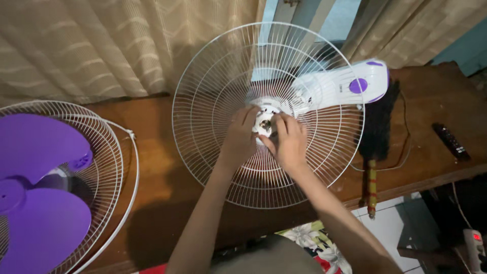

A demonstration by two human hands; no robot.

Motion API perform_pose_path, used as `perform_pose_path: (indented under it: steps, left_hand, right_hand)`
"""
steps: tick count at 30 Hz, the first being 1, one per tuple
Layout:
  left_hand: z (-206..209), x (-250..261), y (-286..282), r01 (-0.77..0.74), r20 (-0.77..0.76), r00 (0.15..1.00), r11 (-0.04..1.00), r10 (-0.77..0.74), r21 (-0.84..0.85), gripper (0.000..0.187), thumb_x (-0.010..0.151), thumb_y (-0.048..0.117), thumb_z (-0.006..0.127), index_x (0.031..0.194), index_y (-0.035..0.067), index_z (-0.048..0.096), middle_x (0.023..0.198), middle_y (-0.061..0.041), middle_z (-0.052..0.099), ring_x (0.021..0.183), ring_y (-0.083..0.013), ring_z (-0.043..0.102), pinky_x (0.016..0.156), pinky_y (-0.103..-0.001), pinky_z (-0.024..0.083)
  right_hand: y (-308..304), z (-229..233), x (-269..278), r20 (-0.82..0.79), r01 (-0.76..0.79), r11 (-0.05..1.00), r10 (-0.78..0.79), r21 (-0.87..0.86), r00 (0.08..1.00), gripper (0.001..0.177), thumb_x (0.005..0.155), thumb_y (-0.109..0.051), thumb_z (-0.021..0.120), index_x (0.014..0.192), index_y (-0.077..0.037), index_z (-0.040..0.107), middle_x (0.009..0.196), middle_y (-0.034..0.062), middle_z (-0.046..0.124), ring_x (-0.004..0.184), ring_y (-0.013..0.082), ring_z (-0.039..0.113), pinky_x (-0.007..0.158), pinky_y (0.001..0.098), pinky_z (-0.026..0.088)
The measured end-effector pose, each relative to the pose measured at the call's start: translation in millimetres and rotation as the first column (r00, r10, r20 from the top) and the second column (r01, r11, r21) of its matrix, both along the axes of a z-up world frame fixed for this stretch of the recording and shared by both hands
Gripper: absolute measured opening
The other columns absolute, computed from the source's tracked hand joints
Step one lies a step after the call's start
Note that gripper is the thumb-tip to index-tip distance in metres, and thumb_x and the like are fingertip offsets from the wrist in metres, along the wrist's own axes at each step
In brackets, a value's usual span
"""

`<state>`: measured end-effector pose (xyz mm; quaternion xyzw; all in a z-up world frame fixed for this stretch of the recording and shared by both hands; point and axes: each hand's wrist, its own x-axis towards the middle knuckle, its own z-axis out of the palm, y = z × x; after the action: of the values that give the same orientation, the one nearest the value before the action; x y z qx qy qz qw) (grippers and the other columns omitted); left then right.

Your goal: The person disassembles a purple table fan on a wooden table. They remove the front grille, unscrew the central hub to detach the blades, and then remove the rear grille and motor housing components.

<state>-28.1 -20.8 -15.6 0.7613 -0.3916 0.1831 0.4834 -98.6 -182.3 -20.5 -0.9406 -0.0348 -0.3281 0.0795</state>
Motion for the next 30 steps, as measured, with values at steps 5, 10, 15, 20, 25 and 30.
perform_pose_path:
  steps: [5, 10, 15, 20, 25, 30]
  left_hand:
    - [-2.3, -4.0, 0.6, -0.020, 0.003, 1.000, 1.000, 0.020, 0.001, 0.058, 0.076, -0.010, 0.063, 0.133, -0.002, 0.056, 0.141, -0.020, 0.055, 0.136, -0.0413, 0.049, 0.118, -0.048, 0.041]
    - [-1.3, -6.8, 1.4, -0.007, 0.003, 1.000, 1.000, 0.007, 0.013, 0.062, 0.074, -0.008, 0.067, 0.134, -0.003, 0.055, 0.141, -0.020, 0.054, 0.136, -0.0424, 0.049, 0.117, -0.048, 0.040]
    - [-0.5, -7.6, -0.9, -0.013, 0.005, 1.000, 1.000, 0.013, -0.013, 0.064, 0.073, -0.008, 0.070, 0.134, -0.002, 0.054, 0.142, -0.019, 0.056, 0.136, -0.0419, 0.052, 0.117, -0.047, 0.043]
    - [-2.3, -8.6, -1.7, -0.012, -0.058, 0.998, 1.000, 0.011, -0.018, 0.071, 0.072, -0.003, 0.072, 0.140, -0.004, 0.052, 0.141, -0.021, 0.054, 0.133, -0.0436, 0.050, 0.113, -0.049, 0.043]
    - [-8.2, -10.9, -5.1, -0.072, -0.003, 0.997, 0.997, 0.072, 0.015, 0.060, 0.078, -0.004, 0.068, 0.137, 0.000, 0.057, 0.144, -0.016, 0.057, 0.137, -0.0394, 0.052, 0.117, -0.047, 0.046]
    - [-9.9, -16.9, -4.8, -0.089, -0.039, 0.995, 0.996, 0.090, 0.023, 0.060, 0.076, -0.001, 0.071, 0.135, -0.002, 0.058, 0.144, -0.018, 0.056, 0.135, -0.0390, 0.053, 0.113, -0.046, 0.047]
  right_hand:
    - [-19.8, 8.8, 4.6, -0.039, -0.092, 0.970, 0.085, -0.223, 0.996, 0.075, 0.076, -0.049, 0.080, 0.130, 0.000, 0.063, 0.130, 0.0133, 0.061, 0.107, 0.0286, 0.059, 0.086, 0.0507, 0.039]
    - [-39.3, 34.9, 20.2, -0.200, -0.423, 0.902, 0.401, -0.082, 0.894, 0.064, 0.082, -0.034, 0.075, 0.137, -0.004, 0.062, 0.144, 0.0110, 0.056, 0.131, 0.0302, 0.053, 0.107, 0.0470, 0.042]
    - [-24.6, 47.0, 14.9, -0.182, -0.291, 0.920, 0.249, -0.263, 0.951, 0.054, 0.067, -0.016, 0.081, 0.119, -0.017, 0.070, 0.132, 0.0040, 0.060, 0.123, 0.0248, 0.057, 0.093, 0.0481, 0.041]
    - [-6.3, 37.4, -0.6, -0.197, -0.116, 0.985, 0.140, 0.128, 0.970, 0.082, 0.067, -0.032, 0.090, 0.131, 0.004, 0.055, 0.128, 0.0144, 0.056, 0.117, 0.0303, 0.055, 0.096, 0.0468, 0.040]
    - [-16.2, 33.7, 4.8, -0.129, -0.225, 0.973, 0.217, -0.052, 0.968, 0.075, 0.076, -0.030, 0.087, 0.136, 0.002, 0.056, 0.132, 0.0178, 0.058, 0.122, 0.0338, 0.055, 0.102, 0.0471, 0.043]
    - [-31.4, 52.3, 18.7, -0.312, -0.382, 0.922, 0.345, -0.064, 0.885, 0.067, 0.075, -0.021, 0.081, 0.135, -0.001, 0.060, 0.134, 0.0130, 0.060, 0.123, 0.0312, 0.056, 0.101, 0.0452, 0.044]
